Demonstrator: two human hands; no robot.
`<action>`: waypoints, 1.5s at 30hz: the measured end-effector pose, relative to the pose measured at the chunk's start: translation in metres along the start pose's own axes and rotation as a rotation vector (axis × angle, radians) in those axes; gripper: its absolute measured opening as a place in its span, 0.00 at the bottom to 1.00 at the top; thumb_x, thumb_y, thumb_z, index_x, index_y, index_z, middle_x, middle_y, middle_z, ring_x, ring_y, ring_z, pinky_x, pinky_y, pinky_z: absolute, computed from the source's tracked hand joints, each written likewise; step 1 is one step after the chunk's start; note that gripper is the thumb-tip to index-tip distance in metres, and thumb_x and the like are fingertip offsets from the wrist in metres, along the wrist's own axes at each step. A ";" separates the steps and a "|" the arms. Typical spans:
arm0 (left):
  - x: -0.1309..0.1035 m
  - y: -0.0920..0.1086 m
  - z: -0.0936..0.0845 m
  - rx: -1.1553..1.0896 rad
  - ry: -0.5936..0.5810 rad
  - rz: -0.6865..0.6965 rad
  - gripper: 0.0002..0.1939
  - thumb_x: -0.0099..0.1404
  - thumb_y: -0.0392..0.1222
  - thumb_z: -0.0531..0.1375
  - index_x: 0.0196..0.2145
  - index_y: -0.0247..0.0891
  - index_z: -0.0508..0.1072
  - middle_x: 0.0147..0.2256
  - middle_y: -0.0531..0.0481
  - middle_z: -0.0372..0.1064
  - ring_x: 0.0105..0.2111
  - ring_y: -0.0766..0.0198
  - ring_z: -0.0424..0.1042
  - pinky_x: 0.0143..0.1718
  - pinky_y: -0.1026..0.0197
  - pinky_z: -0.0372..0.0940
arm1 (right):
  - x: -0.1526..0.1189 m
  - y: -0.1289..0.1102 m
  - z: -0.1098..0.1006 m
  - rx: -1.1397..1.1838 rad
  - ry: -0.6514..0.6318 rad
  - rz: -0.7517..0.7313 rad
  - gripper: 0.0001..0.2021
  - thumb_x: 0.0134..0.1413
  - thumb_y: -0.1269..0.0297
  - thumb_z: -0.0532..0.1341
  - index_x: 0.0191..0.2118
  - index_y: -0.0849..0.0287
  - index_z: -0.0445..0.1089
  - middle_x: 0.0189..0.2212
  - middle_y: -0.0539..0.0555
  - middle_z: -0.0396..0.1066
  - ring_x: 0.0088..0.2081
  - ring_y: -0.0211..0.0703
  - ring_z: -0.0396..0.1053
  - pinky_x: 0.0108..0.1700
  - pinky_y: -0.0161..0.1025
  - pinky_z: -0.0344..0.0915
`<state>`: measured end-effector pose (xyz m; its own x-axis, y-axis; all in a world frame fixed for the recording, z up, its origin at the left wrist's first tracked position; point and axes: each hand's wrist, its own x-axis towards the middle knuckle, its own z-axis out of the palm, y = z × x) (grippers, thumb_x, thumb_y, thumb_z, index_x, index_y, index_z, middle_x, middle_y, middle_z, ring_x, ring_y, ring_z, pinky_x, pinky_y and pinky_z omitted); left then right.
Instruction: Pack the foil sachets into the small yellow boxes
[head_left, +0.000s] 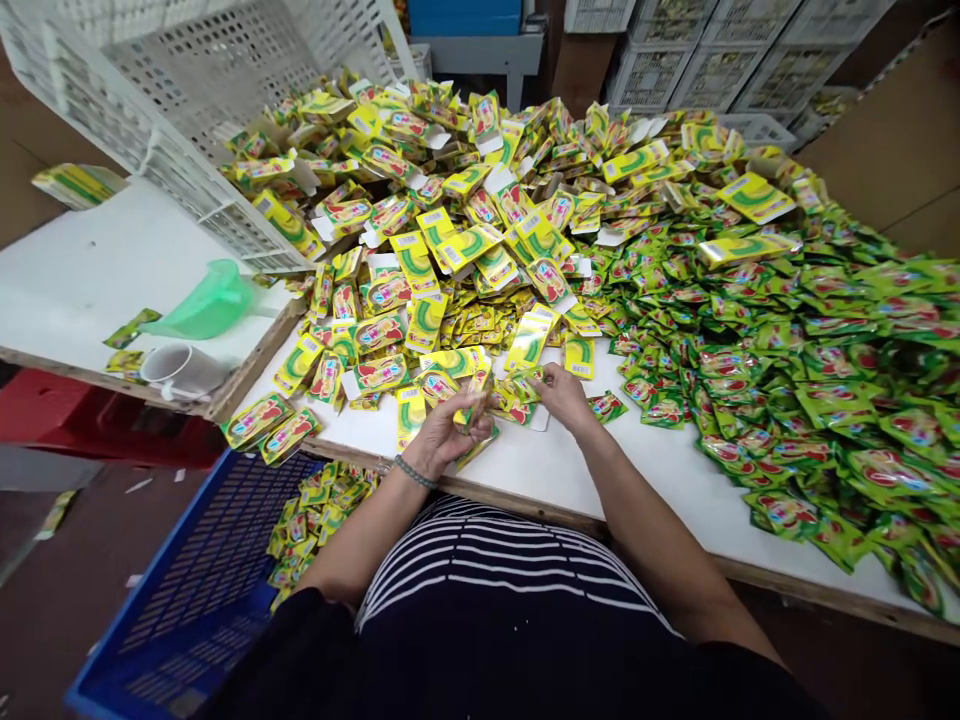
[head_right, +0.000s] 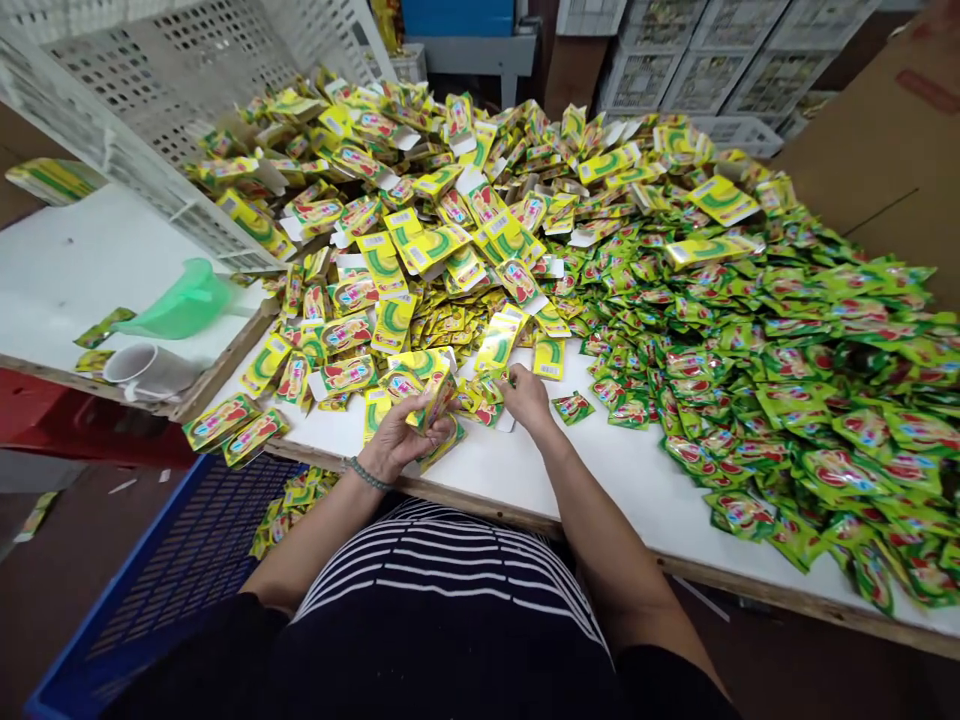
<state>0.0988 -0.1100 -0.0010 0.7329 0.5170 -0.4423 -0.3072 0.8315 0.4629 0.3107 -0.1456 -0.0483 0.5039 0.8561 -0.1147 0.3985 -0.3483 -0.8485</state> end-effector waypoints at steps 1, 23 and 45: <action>0.001 0.000 -0.001 0.014 -0.004 0.000 0.14 0.49 0.37 0.66 0.35 0.34 0.73 0.32 0.46 0.74 0.23 0.72 0.65 0.21 0.71 0.58 | -0.001 0.001 0.000 0.016 0.013 -0.022 0.19 0.43 0.43 0.62 0.24 0.54 0.60 0.21 0.50 0.66 0.31 0.45 0.66 0.33 0.40 0.63; 0.011 -0.019 -0.001 0.577 -0.008 0.120 0.23 0.47 0.44 0.72 0.40 0.34 0.75 0.36 0.48 0.75 0.34 0.66 0.72 0.39 0.62 0.65 | -0.033 -0.044 -0.061 -0.215 -0.221 -0.357 0.10 0.55 0.62 0.55 0.40 0.54 0.70 0.33 0.53 0.74 0.33 0.47 0.69 0.37 0.41 0.63; 0.007 -0.028 -0.010 0.832 -0.023 0.268 0.15 0.61 0.50 0.62 0.39 0.37 0.78 0.34 0.50 0.73 0.34 0.64 0.68 0.38 0.64 0.62 | -0.055 -0.035 -0.030 -0.173 -0.072 -0.414 0.07 0.53 0.65 0.57 0.35 0.55 0.73 0.35 0.55 0.74 0.38 0.49 0.70 0.43 0.44 0.66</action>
<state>0.1068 -0.1277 -0.0245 0.7141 0.6623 -0.2268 0.0651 0.2598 0.9635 0.2917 -0.1919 0.0036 0.2231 0.9589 0.1755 0.6807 -0.0243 -0.7322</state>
